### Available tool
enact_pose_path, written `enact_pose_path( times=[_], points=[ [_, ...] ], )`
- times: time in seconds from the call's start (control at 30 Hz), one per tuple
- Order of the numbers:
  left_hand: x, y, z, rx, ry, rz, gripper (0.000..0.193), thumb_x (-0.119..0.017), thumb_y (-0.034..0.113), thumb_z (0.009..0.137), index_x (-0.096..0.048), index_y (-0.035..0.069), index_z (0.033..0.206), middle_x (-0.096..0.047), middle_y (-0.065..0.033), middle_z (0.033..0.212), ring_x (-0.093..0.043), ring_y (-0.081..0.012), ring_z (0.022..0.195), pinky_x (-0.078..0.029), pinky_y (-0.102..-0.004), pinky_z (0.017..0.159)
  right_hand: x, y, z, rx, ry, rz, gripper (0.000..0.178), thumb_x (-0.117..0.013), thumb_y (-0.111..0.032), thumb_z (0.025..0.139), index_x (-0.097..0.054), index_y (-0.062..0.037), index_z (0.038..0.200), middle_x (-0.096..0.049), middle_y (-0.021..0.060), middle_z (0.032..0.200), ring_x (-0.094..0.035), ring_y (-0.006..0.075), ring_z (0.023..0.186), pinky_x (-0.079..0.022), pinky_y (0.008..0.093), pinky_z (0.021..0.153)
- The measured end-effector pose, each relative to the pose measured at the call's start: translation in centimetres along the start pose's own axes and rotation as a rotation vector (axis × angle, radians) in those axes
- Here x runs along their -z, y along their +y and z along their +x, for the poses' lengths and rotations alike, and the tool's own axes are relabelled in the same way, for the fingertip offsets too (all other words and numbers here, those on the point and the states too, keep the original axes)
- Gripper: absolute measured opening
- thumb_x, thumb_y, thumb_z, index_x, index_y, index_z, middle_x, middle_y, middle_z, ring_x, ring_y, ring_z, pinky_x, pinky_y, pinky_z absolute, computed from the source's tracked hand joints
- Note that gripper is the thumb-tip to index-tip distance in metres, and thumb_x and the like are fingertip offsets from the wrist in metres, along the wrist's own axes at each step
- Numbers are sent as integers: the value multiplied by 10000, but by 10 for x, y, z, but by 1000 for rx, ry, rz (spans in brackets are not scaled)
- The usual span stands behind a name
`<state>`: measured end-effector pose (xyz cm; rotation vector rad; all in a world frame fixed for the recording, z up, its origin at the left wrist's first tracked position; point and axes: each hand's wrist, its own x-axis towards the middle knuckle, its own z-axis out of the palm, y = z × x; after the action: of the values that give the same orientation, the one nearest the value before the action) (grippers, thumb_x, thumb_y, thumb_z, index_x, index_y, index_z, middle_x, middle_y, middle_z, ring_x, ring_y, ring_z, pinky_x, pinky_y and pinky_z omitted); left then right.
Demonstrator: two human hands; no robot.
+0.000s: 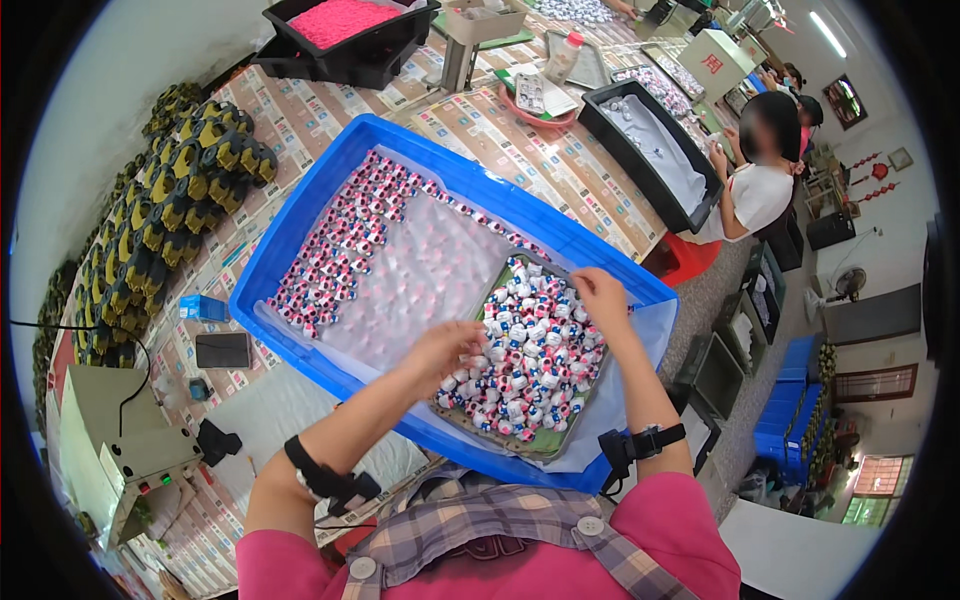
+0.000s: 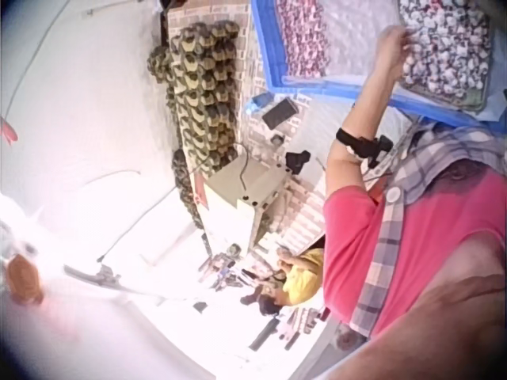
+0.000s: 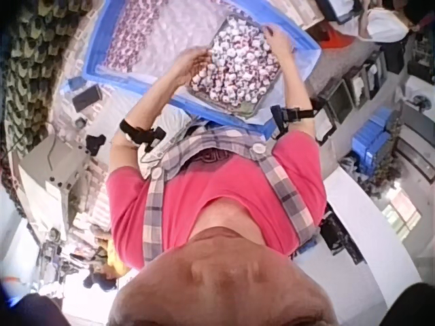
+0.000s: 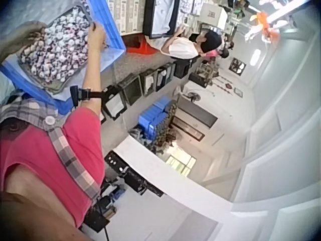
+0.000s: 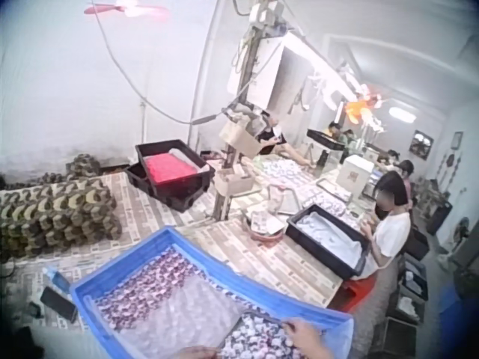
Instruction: Assemble small plastic toy parts and organize them into rows and trays.
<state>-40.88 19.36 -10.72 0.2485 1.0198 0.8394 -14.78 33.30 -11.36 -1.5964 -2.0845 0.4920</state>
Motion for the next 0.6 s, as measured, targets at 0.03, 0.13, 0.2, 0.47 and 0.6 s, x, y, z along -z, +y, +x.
enact_pose_path(
  times=[0.03, 0.13, 0.2, 0.47, 0.6],
  points=[
    [1, 10, 7, -108, 104, 122, 259, -538, 224, 878, -573, 41, 1058, -622, -14, 895, -558, -84, 737, -481, -282, 653, -4, -10, 4, 51, -58, 42, 138, -588, -151, 780, -656, -62, 861, -621, 123, 806, -591, 301, 730, -467, 389, 673],
    [2, 22, 46, -292, 136, 417, 250, -545, 208, 848, -607, 43, 1026, -627, -52, 891, -595, -144, 767, -480, -296, 670, -23, -34, 19, 122, -151, 57, 142, -615, -169, 756, -660, -76, 854, -624, 125, 810, -592, 301, 740, -470, 387, 676],
    [-5, 22, 76, -602, 223, 915, 240, -555, 185, 809, -626, 56, 998, -616, -111, 918, -613, -232, 820, -480, -340, 714, -34, -45, 23, 145, -186, 30, 143, -632, -182, 742, -663, -85, 842, -625, 126, 810, -592, 305, 752, -472, 388, 679],
    [-25, 8, 133, -750, 492, 994, 268, -493, 70, 765, -610, 23, 1002, -608, -179, 920, -595, -304, 871, -469, -384, 772, -76, -59, 22, 242, -178, -425, 362, -723, -293, 642, -579, -54, 873, -616, 139, 755, -595, 308, 798, -471, 408, 698],
    [-21, 9, 130, -782, 503, 1014, 243, -497, 77, 782, -614, 69, 995, -584, -153, 930, -582, -318, 863, -466, -390, 763, -71, -64, 23, 182, -213, -425, 271, -677, -197, 652, -571, -41, 847, -625, 138, 784, -608, 296, 790, -482, 417, 686]
  ],
)
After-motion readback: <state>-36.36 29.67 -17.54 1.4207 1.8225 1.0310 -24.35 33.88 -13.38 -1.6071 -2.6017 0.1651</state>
